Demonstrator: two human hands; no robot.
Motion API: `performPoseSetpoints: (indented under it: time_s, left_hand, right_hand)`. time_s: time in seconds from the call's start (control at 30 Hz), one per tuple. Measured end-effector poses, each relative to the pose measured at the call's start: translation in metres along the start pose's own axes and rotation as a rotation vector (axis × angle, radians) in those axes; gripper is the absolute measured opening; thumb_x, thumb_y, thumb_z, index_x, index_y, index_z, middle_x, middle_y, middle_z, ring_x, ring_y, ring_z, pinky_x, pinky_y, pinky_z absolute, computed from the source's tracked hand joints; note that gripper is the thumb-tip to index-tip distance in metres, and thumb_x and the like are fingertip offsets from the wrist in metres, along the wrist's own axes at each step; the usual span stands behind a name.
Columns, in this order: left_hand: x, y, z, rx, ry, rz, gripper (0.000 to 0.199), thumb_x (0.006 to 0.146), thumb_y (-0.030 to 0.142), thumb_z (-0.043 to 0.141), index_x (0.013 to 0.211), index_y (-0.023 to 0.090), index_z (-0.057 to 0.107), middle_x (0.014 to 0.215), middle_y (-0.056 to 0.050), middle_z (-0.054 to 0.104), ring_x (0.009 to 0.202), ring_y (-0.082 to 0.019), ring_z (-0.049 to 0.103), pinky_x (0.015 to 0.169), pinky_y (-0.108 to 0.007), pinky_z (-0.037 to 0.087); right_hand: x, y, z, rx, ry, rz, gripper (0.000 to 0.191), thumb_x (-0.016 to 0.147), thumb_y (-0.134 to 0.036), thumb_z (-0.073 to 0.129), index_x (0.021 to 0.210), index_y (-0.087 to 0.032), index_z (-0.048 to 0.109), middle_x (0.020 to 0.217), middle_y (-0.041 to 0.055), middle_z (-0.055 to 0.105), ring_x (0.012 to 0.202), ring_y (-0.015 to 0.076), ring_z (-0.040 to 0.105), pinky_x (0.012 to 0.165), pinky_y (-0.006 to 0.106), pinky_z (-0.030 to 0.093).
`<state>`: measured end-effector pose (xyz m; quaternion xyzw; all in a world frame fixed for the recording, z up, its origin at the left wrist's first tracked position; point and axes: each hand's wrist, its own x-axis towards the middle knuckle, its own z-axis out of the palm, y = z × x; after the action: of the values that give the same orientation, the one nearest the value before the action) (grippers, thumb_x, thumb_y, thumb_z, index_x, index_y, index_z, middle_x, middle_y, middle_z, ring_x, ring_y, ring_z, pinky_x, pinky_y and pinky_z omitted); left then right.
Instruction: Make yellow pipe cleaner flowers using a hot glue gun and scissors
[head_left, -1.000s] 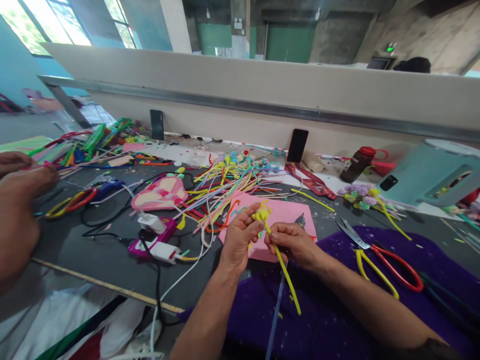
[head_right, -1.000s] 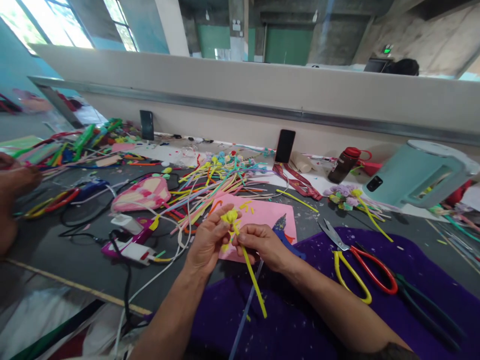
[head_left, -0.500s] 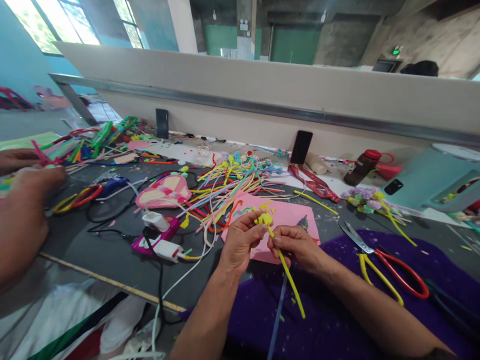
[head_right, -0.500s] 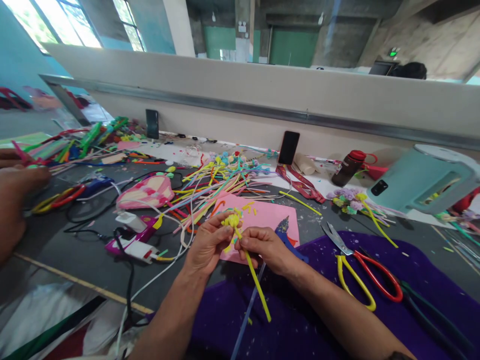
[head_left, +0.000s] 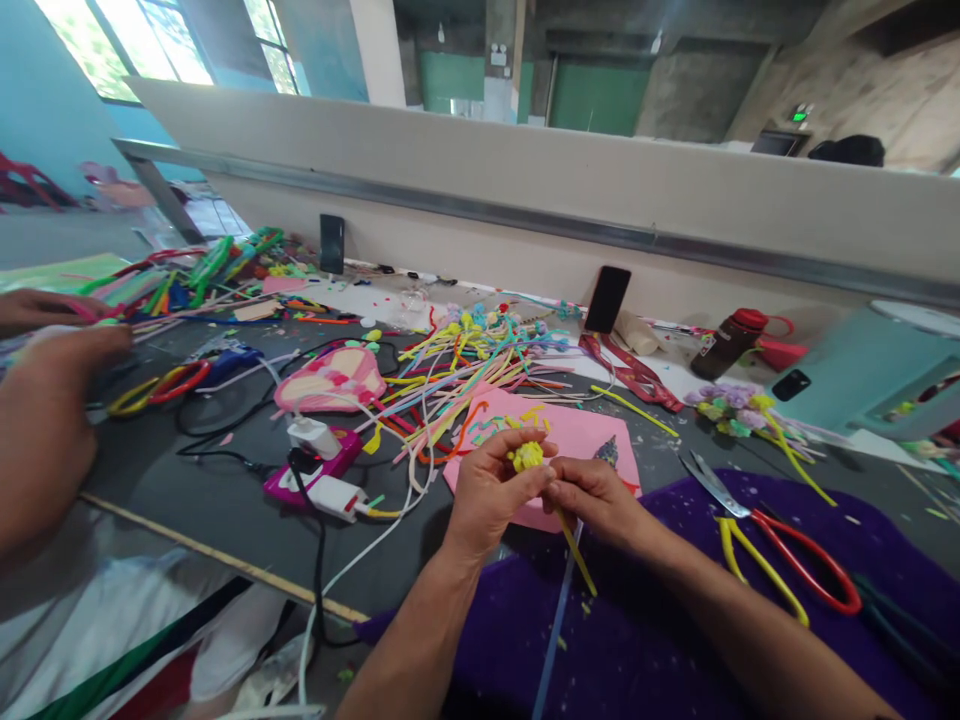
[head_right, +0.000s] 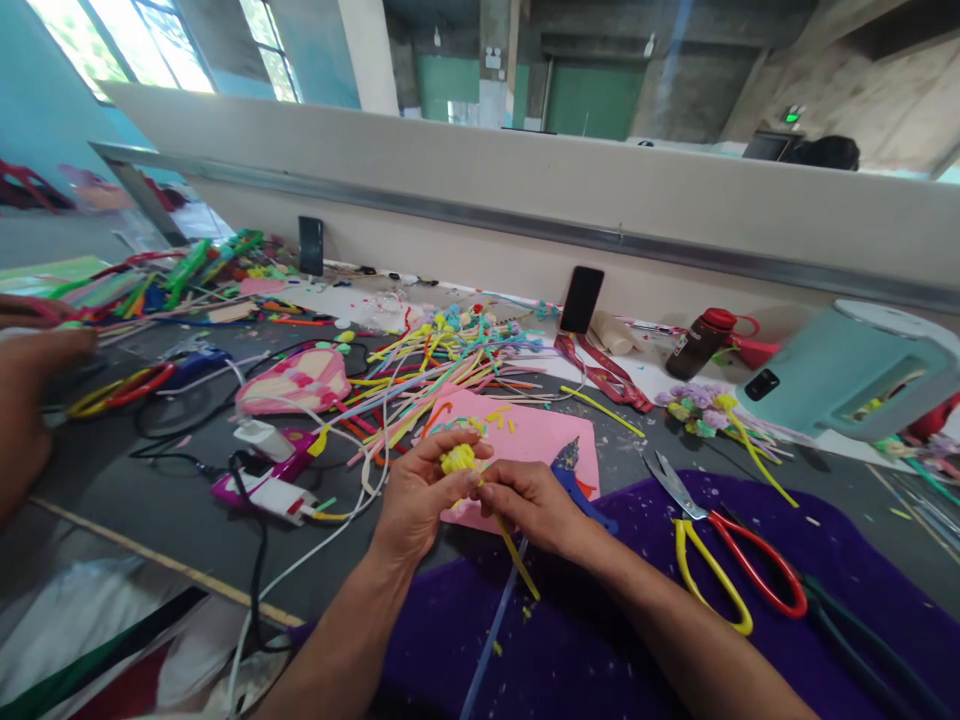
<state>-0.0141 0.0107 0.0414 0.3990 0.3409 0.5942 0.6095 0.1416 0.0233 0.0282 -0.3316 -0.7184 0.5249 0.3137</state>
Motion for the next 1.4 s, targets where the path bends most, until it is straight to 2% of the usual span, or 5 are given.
performPoseSetpoints:
  time_s: [0.33,0.53,0.73,0.87,1.4]
  left_hand:
    - [-0.002,0.002,0.003,-0.018,0.013,-0.006,0.031,0.056,0.016,0.073,0.086,0.017,0.065,0.078,-0.004,0.066,0.06,-0.013,0.059,0.049,-0.023,0.048]
    - [0.005,0.004,-0.002,-0.08,-0.009,-0.073,0.059,0.056,0.021,0.074,0.111,0.02,0.053,0.101,-0.007,0.061,0.052,-0.005,0.053,0.038,-0.014,0.034]
    - [0.013,-0.001,-0.007,-0.185,0.005,-0.174,0.027,0.067,0.034,0.065,0.085,0.015,0.057,0.074,0.0,0.058,0.042,-0.002,0.044,0.032,-0.014,0.023]
    - [0.015,-0.006,-0.006,-0.143,0.03,-0.188,0.025,0.067,0.037,0.064,0.071,0.014,0.054,0.063,0.003,0.054,0.038,-0.001,0.039,0.032,-0.013,0.02]
    - [0.014,-0.008,-0.004,-0.039,0.015,-0.253,0.018,0.061,0.024,0.068,0.067,0.013,0.054,0.062,0.0,0.062,0.041,-0.004,0.046,0.034,-0.014,0.028]
  right_hand:
    - [0.0,-0.003,0.001,-0.07,0.014,-0.017,0.031,0.086,-0.041,0.045,0.072,-0.015,0.057,0.055,-0.0023,0.049,0.047,0.0082,0.045,0.046,0.019,0.034]
    - [-0.001,-0.006,0.0,0.016,0.13,-0.002,0.026,0.083,-0.039,0.051,0.072,-0.016,0.056,0.054,-0.0026,0.05,0.045,0.0082,0.046,0.045,0.02,0.036]
    - [0.002,-0.011,-0.004,-0.007,0.26,-0.014,0.026,0.081,-0.039,0.053,0.071,-0.016,0.057,0.054,-0.0025,0.051,0.043,0.008,0.046,0.042,0.02,0.036]
    - [0.004,-0.01,-0.006,-0.128,0.35,-0.028,0.023,0.081,-0.036,0.053,0.069,-0.016,0.058,0.057,-0.0017,0.054,0.046,0.0079,0.046,0.044,0.019,0.035]
    - [0.003,-0.018,-0.009,-0.353,0.374,-0.111,0.021,0.082,-0.029,0.051,0.067,-0.016,0.058,0.055,-0.0019,0.052,0.05,0.0088,0.045,0.048,0.021,0.033]
